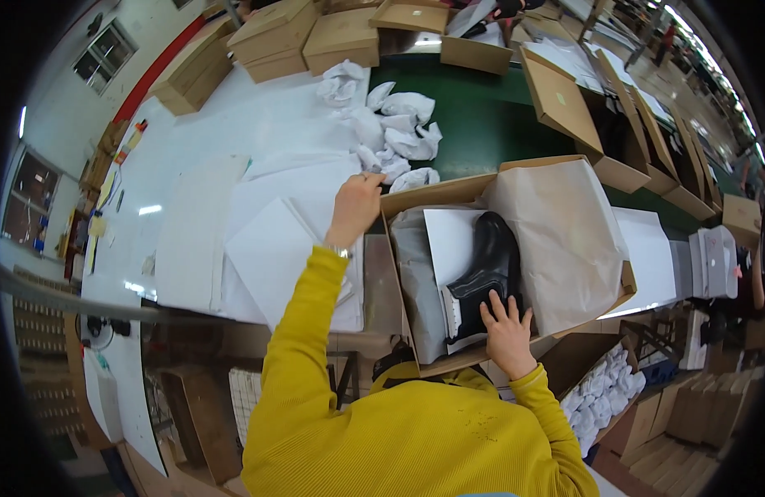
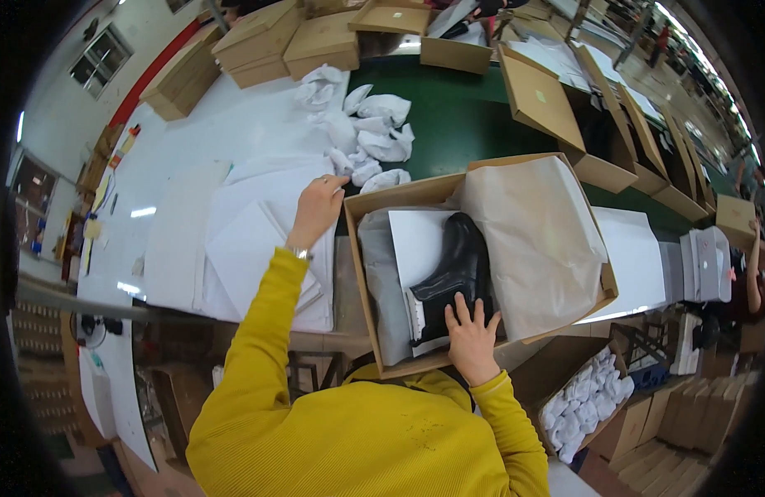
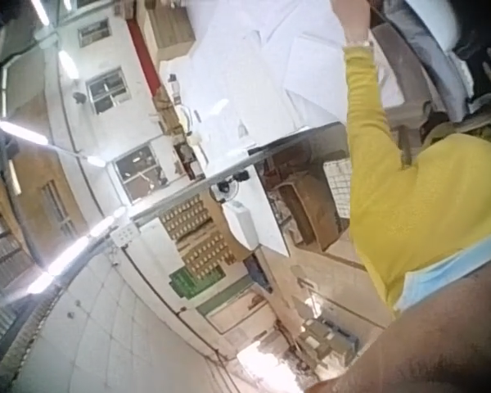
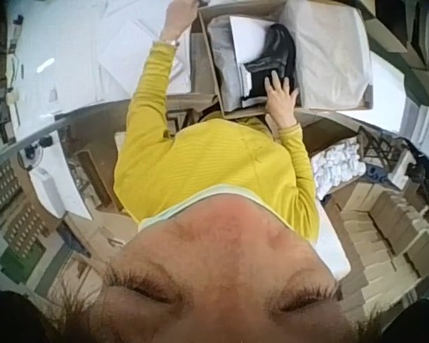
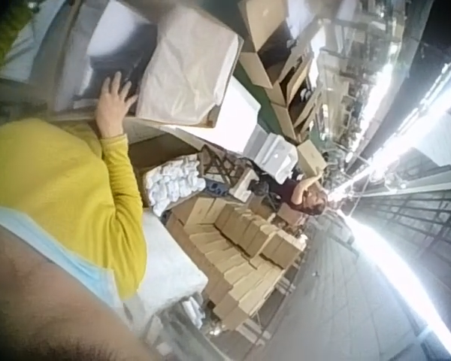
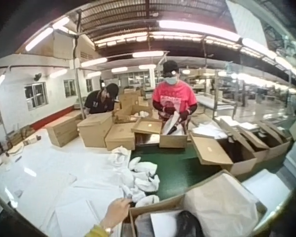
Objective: Packing finished shoes into boxes with tissue paper and silica gel packets.
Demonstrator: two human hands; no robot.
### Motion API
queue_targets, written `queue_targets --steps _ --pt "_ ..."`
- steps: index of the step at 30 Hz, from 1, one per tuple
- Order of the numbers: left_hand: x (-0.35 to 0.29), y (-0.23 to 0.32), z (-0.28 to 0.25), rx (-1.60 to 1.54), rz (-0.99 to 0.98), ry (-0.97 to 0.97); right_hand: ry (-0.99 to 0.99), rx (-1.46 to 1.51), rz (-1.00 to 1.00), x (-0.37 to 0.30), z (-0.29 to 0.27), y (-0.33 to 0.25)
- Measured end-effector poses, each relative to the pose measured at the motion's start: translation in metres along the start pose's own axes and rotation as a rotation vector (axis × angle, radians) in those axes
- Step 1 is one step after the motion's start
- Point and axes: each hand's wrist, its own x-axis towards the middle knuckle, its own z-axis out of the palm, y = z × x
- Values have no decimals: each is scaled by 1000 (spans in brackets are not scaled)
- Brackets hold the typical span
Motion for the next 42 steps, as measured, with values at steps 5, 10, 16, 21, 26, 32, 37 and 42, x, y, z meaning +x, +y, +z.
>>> queue_targets --steps 5,10,16,21,26,32,37,42 --pt "62 -58 89 -207 -61 -655 1 -2 69 -2 8 -9" --pt "75 -79 141 34 75 -765 -36 147 132 -4 4 -14" --pt "90 -82 103 -97 29 -369 255 588 42 9 -16 10" --pt "128 12 -5 -704 -134 -115 543 989 109 57 -83 43" --pt "71 60 -34 -1060 -63 -570 410 1471 -48 120 -118 38" --pt "4 103 -51 -1685 -251 -739 196 1100 -295 130 -107 18" --pt "-17 119 -36 -1528 -231 -489 336 929 -474 122 -95 11" --pt "23 145 -29 -1321 -443 -218 194 1291 -542 138 -111 31"
